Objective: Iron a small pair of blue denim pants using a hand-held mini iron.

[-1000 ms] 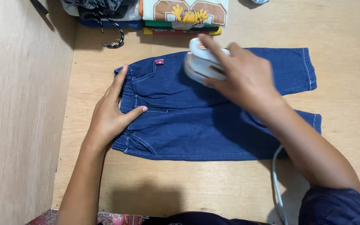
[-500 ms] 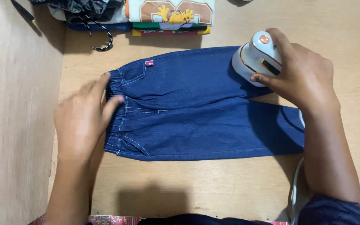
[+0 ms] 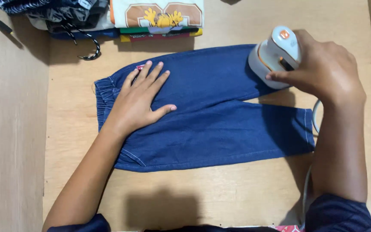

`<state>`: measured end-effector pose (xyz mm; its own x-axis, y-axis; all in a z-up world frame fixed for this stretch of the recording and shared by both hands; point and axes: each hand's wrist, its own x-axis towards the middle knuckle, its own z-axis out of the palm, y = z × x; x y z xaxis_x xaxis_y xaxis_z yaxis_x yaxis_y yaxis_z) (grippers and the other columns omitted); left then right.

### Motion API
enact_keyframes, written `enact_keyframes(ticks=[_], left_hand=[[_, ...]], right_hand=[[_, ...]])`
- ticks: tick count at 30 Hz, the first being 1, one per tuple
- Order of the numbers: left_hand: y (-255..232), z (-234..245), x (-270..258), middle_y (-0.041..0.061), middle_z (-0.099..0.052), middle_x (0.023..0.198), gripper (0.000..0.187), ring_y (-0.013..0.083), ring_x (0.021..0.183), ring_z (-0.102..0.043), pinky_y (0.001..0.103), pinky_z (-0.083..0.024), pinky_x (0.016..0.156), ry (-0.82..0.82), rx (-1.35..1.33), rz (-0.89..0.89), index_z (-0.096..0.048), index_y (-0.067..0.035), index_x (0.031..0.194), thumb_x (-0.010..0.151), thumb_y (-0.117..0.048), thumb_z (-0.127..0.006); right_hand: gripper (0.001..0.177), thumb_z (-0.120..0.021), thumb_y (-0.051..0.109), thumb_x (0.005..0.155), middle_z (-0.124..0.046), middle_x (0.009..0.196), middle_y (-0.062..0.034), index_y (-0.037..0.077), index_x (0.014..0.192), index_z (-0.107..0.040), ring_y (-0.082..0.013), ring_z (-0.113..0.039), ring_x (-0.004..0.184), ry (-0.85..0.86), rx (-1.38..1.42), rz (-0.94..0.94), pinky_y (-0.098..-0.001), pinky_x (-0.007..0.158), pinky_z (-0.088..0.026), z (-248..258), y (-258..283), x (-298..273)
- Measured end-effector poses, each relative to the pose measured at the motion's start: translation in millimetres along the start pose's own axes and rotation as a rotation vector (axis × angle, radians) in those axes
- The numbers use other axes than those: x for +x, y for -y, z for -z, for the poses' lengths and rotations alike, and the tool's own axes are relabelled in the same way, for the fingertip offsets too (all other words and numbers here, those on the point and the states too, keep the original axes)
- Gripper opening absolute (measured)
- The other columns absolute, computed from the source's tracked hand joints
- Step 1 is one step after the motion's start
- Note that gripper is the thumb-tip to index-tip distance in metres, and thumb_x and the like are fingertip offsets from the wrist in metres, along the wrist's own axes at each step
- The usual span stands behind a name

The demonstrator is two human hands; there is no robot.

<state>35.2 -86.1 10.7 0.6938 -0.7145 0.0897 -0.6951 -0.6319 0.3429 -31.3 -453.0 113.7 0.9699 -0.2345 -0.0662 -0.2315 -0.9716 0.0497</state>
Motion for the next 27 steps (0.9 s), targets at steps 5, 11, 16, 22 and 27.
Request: enact_keyframes(ticks=[5, 11, 16, 22, 27], left_hand=[[0, -1, -1, 0.018, -0.039, 0.162, 0.092, 0.0353, 0.152, -0.029, 0.051, -0.019, 0.123, -0.006, 0.018, -0.009, -0.049, -0.008, 0.152, 0.086, -0.070, -0.063], [0, -3, 1, 0.018, -0.039, 0.161, 0.094, 0.0350, 0.151, -0.029, 0.051, -0.018, 0.122, 0.007, 0.021, 0.005, -0.049, -0.008, 0.151, 0.084, -0.072, -0.064], [0, -2, -1, 0.018, -0.039, 0.162, 0.092, 0.0347, 0.152, -0.029, 0.051, -0.019, 0.123, -0.005, 0.015, -0.002, -0.050, -0.009, 0.152, 0.085, -0.071, -0.063], [1, -4, -1, 0.017, -0.039, 0.163, 0.093, 0.0345, 0.153, -0.029, 0.051, -0.019, 0.123, 0.007, 0.020, -0.005, -0.049, -0.009, 0.153, 0.086, -0.072, -0.063], [1, -6, 1, 0.015, -0.038, 0.162, 0.096, 0.0337, 0.152, -0.028, 0.052, -0.018, 0.122, 0.021, 0.026, 0.023, -0.049, -0.011, 0.153, 0.083, -0.076, -0.062]], right_hand=[[0.103, -0.092, 0.062, 0.057, -0.077, 0.101, -0.0166, 0.019, 0.146, -0.062, -0.0334, -0.076, 0.090, 0.075, -0.086, -0.032, -0.0470, 0.079, -0.061, -10, -10, 4], [0.093, -0.092, 0.063, 0.061, -0.076, 0.102, -0.0190, 0.015, 0.136, -0.067, -0.0347, -0.076, 0.092, 0.091, -0.019, -0.156, -0.0472, 0.079, -0.061, -7, -17, 16], [0.090, -0.093, 0.063, 0.059, -0.078, 0.102, -0.0153, 0.019, 0.135, -0.070, -0.0338, -0.075, 0.093, 0.106, -0.112, -0.056, -0.0473, 0.079, -0.061, -13, -30, 12], [0.096, -0.096, 0.058, 0.053, -0.078, 0.107, -0.0149, 0.020, 0.137, -0.070, -0.0330, -0.076, 0.093, 0.065, -0.119, -0.111, -0.0472, 0.078, -0.061, -31, -69, 18], [0.086, -0.098, 0.056, 0.054, -0.078, 0.100, -0.0170, 0.016, 0.127, -0.076, -0.0347, -0.075, 0.089, -0.003, -0.088, -0.114, -0.0487, 0.077, -0.060, -25, -66, 21]])
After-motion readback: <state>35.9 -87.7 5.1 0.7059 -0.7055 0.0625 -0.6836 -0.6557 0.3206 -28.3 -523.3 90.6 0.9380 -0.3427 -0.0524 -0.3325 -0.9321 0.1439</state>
